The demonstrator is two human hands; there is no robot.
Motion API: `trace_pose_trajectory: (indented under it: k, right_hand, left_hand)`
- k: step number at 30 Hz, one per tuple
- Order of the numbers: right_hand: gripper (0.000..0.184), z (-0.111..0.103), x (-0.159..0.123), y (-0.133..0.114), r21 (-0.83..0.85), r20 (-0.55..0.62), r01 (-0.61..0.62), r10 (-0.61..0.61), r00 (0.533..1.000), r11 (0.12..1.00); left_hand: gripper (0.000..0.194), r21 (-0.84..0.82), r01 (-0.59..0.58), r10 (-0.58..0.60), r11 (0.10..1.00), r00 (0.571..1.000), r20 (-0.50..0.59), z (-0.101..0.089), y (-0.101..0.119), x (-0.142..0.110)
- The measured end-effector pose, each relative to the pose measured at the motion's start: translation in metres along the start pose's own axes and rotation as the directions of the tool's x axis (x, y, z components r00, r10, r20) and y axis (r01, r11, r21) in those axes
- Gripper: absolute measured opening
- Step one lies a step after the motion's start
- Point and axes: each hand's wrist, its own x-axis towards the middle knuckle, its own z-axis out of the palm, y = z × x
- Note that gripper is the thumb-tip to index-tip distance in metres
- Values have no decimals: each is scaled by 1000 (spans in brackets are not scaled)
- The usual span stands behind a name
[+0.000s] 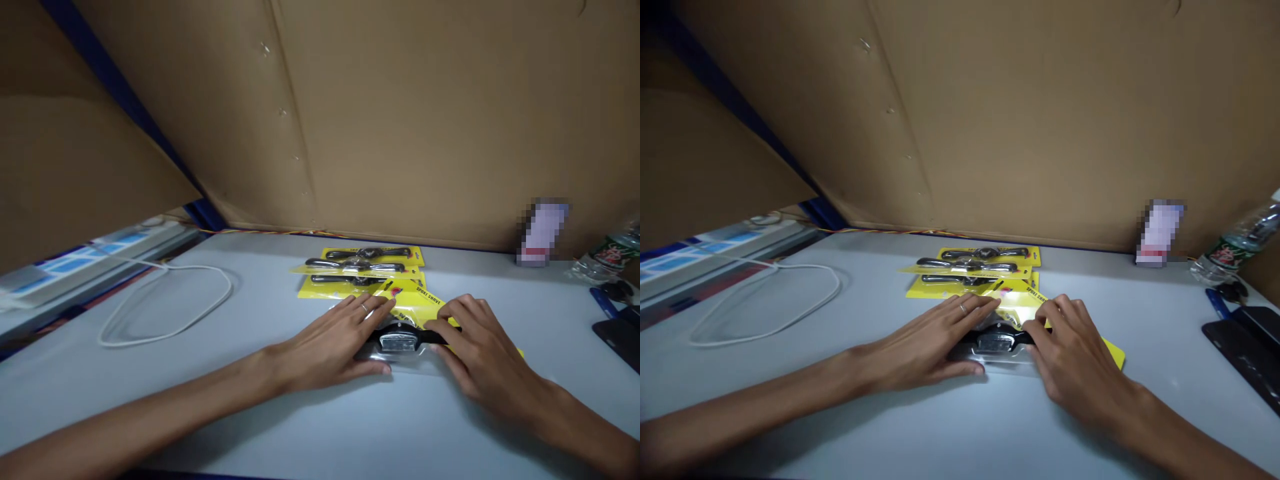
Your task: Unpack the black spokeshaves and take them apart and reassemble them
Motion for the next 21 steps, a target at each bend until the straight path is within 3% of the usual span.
trace_pose_trajectory:
  k: [3, 5, 8, 13, 18, 21]
  right_hand:
    - [17, -8, 2, 12, -1, -17, -12, 12, 1000, 1000]
    - [17, -15, 3, 26, 24, -92, -45, 47, 995, 999]
    - [15, -28, 2, 49, 45, -169, -185, 190, 967, 982]
    - [13, -25, -2, 72, 151, 106, -478, 467, 878, 865]
    - [17, 10, 4, 70, 343, 298, -545, 461, 836, 765]
    - [14, 21, 13, 70, 412, 401, -636, 496, 770, 653]
  left_hand:
    - [81, 50, -26, 26, 998, 1000, -3, -1, 3, 3]
    - [78, 117, -53, 55, 992, 998, -7, -2, 6, 2]
    - [67, 225, -103, 114, 969, 993, -36, -2, 6, -3]
    - [51, 333, -187, 227, 924, 970, -87, -2, 2, -14]
    - [50, 337, -208, 263, 918, 956, -128, 0, 8, -15]
    - [46, 340, -214, 280, 916, 947, -158, 2, 11, -13]
